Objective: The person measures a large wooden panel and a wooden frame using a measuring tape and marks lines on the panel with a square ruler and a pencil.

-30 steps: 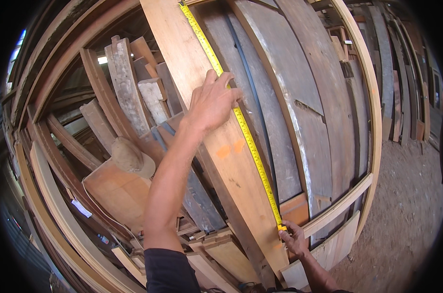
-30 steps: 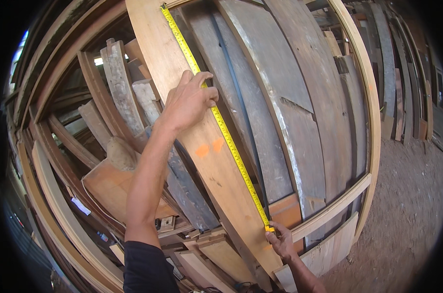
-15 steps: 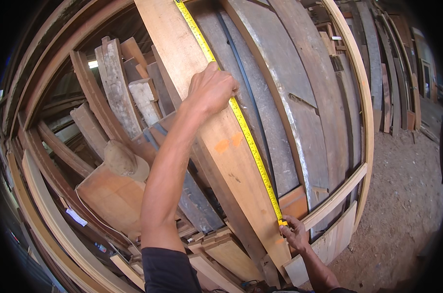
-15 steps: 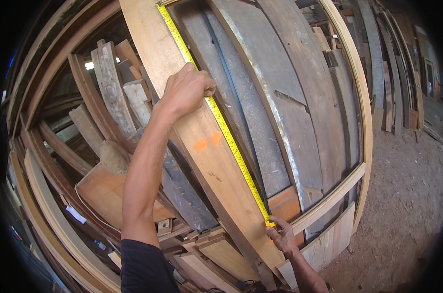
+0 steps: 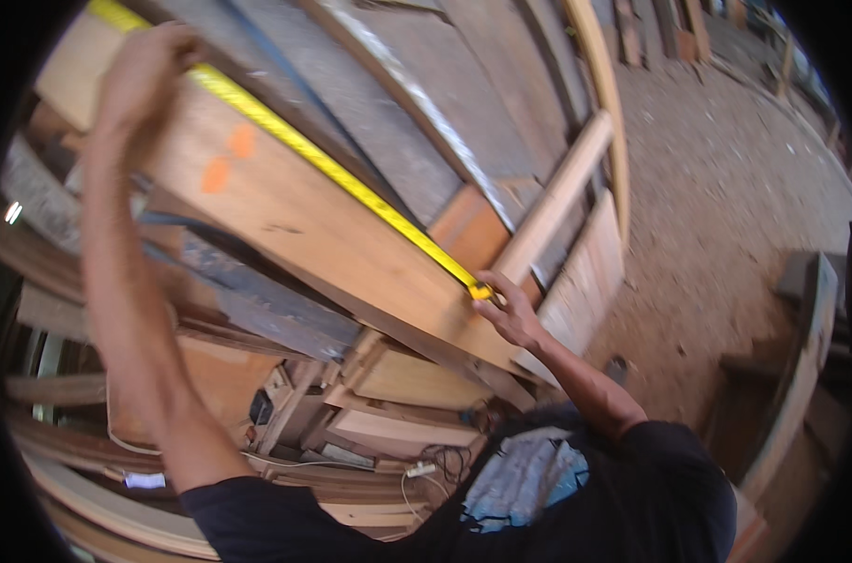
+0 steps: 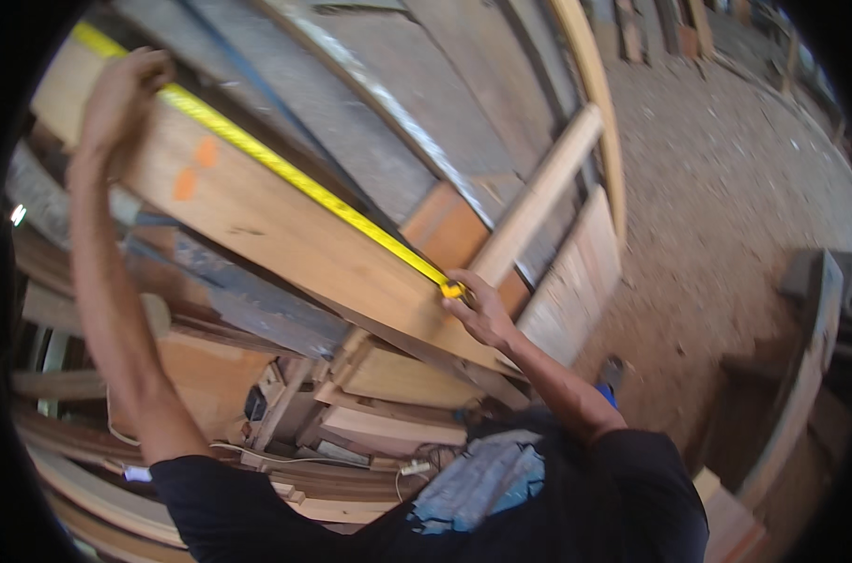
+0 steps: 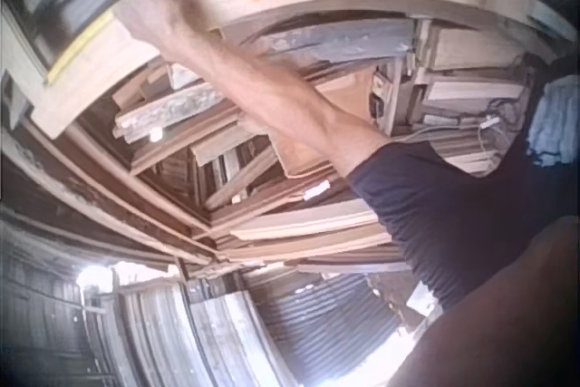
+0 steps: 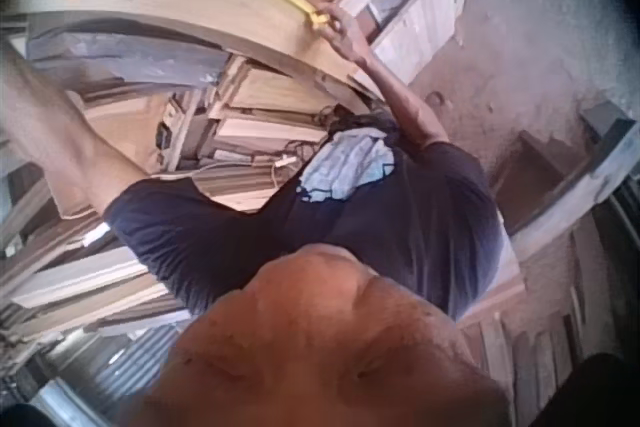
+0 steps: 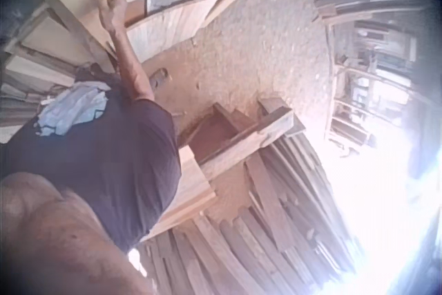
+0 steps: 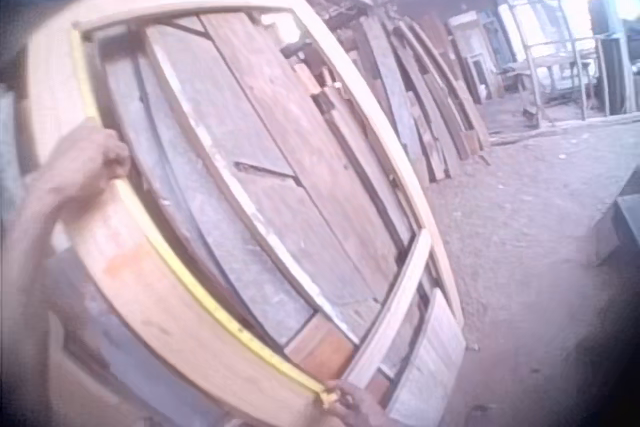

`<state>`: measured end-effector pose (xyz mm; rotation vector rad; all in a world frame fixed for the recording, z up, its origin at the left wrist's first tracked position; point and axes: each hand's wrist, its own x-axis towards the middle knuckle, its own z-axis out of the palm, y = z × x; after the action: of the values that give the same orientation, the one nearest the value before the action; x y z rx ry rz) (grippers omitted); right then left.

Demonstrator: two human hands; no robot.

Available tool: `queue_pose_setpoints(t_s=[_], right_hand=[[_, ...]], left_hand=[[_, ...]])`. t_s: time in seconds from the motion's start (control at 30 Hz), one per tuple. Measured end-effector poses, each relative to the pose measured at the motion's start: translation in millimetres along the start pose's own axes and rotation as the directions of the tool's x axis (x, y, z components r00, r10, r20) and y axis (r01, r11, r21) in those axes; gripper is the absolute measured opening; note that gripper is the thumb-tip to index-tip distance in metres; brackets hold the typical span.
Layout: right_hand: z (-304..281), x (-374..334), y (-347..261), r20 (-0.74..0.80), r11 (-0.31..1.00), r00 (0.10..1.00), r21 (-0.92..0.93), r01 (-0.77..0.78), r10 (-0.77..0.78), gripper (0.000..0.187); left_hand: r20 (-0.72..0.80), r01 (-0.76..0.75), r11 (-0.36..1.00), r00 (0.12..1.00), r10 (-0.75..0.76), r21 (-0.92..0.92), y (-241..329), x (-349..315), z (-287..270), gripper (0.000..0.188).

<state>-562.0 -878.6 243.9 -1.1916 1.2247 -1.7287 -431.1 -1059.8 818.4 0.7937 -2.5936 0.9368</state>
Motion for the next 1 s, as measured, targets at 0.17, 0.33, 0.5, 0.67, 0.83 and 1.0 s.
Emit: queue_pose_setpoints(t_s=[0.17, 0.33, 0.5, 0.67, 0.83, 1.0], right_hand=[[-8.8, -44.7, 96.2, -0.076, 0.979, 0.981, 0.109, -0.170, 0.179, 0.044], [-6.8, -80.5, 109.3, -0.149, 0.967, 0.962, -0.081, -0.241, 0.228, 0.048], [6.1, -84.1, 108.3, -0.286, 0.913, 0.952, -0.353, -0.207, 0.106, 0.049], [12.0, -82.9, 109.3, -0.322, 0.915, 0.943, -0.351, -0.201, 0.084, 0.048], [14.1, -79.5, 107.0, -0.312, 0.920, 0.939, -0.304, -0.247, 0.149, 0.047], [12.1, -77.9, 104.4, -0.297, 0.917, 0.946, -0.326, -0.228, 0.130, 0.046]], left_hand=[[-0.034, -0.128, 0.979, 0.990, 0.135, 0.156, -8.6, 5.5, 17.3, 0.009], [-0.008, -0.101, 0.975, 0.994, 0.105, 0.196, -10.7, -0.3, 15.1, 0.009], [-0.010, -0.129, 0.964, 0.991, 0.135, 0.233, -9.0, -3.3, 14.9, 0.007], [-0.007, -0.101, 0.963, 0.994, 0.106, 0.249, -3.9, -3.5, 14.9, 0.007], [-0.038, -0.119, 0.968, 0.991, 0.130, 0.220, -9.0, -4.1, 17.2, 0.008], [-0.043, -0.087, 0.972, 0.994, 0.098, 0.219, -5.1, -5.8, 18.8, 0.008]])
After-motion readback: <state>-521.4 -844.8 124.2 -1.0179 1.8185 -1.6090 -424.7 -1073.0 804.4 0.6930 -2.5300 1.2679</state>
